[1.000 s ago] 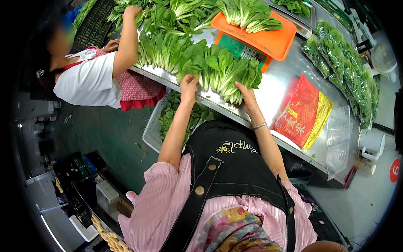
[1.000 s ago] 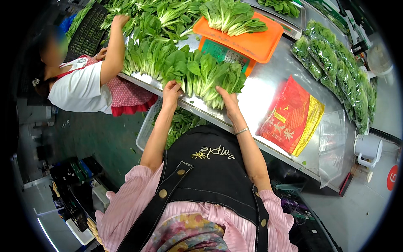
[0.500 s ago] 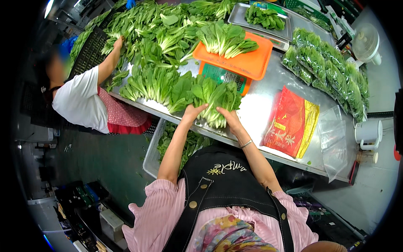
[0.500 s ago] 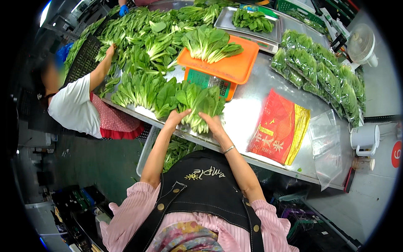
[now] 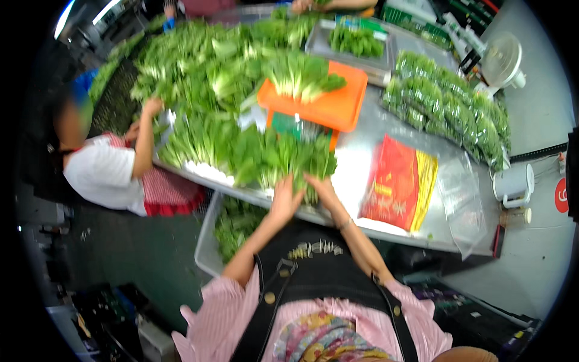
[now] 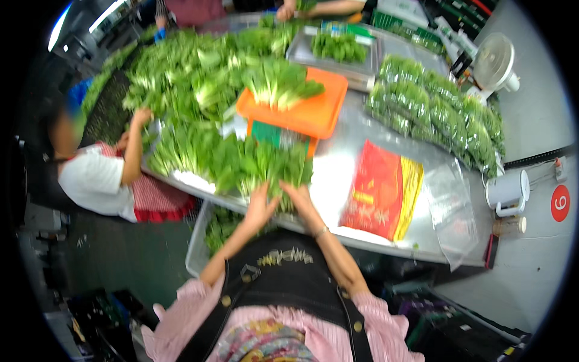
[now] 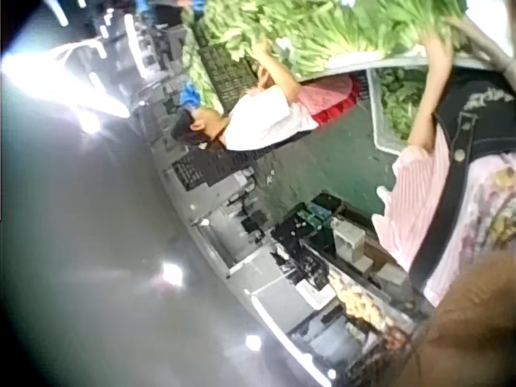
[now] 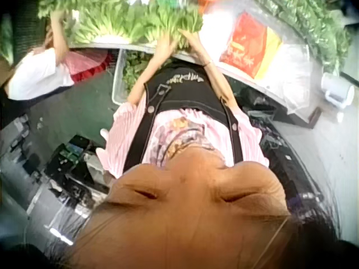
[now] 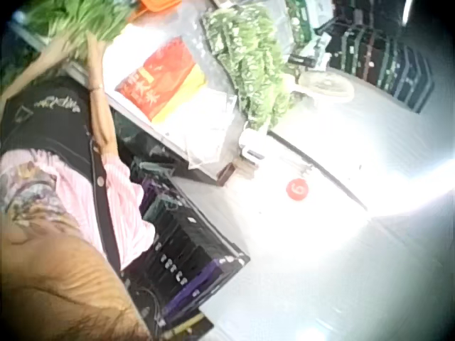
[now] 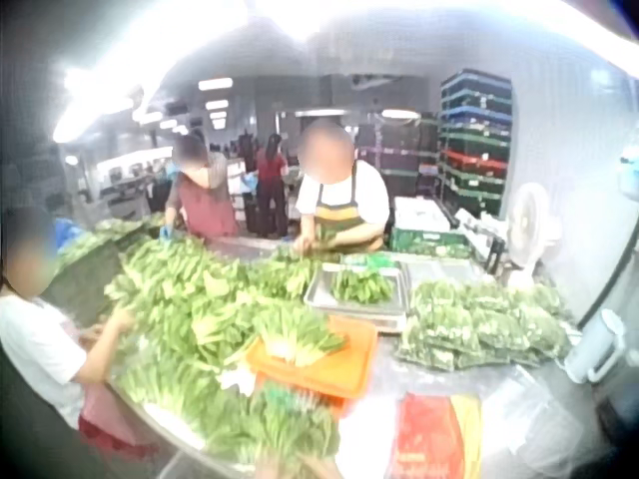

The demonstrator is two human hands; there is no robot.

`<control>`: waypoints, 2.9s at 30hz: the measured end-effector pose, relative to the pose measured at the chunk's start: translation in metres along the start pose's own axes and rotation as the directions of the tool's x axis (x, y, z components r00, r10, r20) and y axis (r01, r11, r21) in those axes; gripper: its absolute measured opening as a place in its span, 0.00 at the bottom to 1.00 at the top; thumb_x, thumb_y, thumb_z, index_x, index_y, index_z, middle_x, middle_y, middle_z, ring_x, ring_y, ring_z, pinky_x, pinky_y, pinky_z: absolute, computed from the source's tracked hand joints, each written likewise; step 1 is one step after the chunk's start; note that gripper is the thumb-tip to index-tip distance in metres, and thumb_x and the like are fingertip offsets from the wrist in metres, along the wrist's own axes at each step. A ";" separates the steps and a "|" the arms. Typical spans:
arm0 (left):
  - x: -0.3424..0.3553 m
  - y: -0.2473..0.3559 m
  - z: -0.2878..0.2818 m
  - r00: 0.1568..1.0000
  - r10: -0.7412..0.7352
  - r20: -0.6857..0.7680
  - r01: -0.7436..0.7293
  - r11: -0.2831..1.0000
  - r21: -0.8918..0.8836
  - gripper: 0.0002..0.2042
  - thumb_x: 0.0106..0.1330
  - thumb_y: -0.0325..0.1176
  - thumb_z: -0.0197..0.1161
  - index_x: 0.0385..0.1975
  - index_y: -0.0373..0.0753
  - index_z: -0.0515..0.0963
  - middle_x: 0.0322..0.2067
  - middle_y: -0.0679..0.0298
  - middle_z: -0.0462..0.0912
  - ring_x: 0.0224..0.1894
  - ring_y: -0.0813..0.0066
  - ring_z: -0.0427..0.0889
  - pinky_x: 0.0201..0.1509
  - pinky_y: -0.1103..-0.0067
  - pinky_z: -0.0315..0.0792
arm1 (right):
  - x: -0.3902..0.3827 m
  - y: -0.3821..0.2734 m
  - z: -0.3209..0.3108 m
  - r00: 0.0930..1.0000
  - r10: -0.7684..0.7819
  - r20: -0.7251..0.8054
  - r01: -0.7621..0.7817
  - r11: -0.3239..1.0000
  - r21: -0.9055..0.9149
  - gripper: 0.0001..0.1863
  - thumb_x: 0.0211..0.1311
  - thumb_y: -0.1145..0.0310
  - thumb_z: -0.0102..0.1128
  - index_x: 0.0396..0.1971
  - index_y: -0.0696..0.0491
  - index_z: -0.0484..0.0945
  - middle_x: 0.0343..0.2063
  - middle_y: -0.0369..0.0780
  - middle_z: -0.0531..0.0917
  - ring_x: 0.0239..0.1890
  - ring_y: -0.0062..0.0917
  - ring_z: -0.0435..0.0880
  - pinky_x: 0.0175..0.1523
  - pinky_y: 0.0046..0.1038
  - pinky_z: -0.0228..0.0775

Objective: The person places leafy greens into plastic bags, folds the bags closed, and gathers more greens into a pile.

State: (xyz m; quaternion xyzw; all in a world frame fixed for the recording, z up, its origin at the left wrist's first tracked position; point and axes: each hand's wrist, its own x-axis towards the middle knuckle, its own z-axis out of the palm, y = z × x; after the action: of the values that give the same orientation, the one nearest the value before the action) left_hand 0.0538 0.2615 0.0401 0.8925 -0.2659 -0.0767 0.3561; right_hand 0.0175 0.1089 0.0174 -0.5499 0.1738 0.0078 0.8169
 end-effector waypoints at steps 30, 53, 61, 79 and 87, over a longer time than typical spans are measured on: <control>0.122 0.135 -0.053 0.867 0.341 -0.363 -0.434 0.875 -0.215 0.17 0.62 0.26 0.56 0.51 0.29 0.68 0.43 0.44 0.76 0.46 0.47 0.75 0.48 0.68 0.71 | 0.019 -0.147 -0.021 0.842 -0.469 -0.265 0.514 0.847 0.135 0.23 0.57 0.65 0.60 0.52 0.58 0.69 0.47 0.35 0.74 0.48 0.20 0.71 0.55 0.25 0.62; 0.237 0.050 -0.023 0.981 0.089 -0.170 -0.120 0.977 -0.177 0.23 0.58 0.32 0.60 0.52 0.30 0.65 0.46 0.44 0.75 0.45 0.55 0.77 0.46 0.67 0.71 | 0.138 -0.148 -0.069 0.892 -0.328 -0.311 0.084 0.796 -0.599 0.28 0.57 0.47 0.57 0.23 0.64 0.78 0.19 0.47 0.81 0.23 0.31 0.83 0.30 0.28 0.75; 0.225 0.047 -0.043 0.977 0.043 -0.207 -0.101 0.955 -0.279 0.25 0.57 0.36 0.62 0.52 0.29 0.66 0.46 0.46 0.75 0.48 0.52 0.75 0.51 0.69 0.69 | 0.091 -0.162 -0.073 0.890 -0.211 -0.404 -0.154 0.694 -0.703 0.28 0.56 0.47 0.55 0.19 0.62 0.79 0.12 0.44 0.80 0.19 0.27 0.82 0.27 0.26 0.73; 0.148 -0.067 -0.142 0.782 -0.306 -0.543 -0.028 0.853 -0.521 0.20 0.61 0.34 0.60 0.51 0.32 0.68 0.42 0.57 0.79 0.39 0.70 0.80 0.41 0.77 0.74 | 0.057 -0.119 -0.091 0.841 -0.321 -0.435 -0.049 0.756 -0.653 0.39 0.54 0.41 0.56 0.50 0.65 0.72 0.37 0.47 0.79 0.37 0.30 0.78 0.44 0.29 0.70; 0.170 -0.031 -0.111 0.897 -0.237 -0.373 -0.003 0.841 -0.541 0.21 0.60 0.34 0.60 0.52 0.33 0.68 0.45 0.54 0.78 0.41 0.69 0.80 0.43 0.75 0.74 | 0.074 -0.122 -0.076 0.789 -0.453 -0.415 0.034 0.707 -0.706 0.49 0.54 0.37 0.54 0.59 0.68 0.58 0.53 0.57 0.69 0.54 0.42 0.71 0.58 0.36 0.61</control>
State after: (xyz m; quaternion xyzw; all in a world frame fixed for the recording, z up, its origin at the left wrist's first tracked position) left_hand 0.2470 0.2559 0.1094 0.7696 -0.0938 0.0275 0.6310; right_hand 0.0908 -0.0211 0.0793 -0.7994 0.3129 -0.2061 0.4697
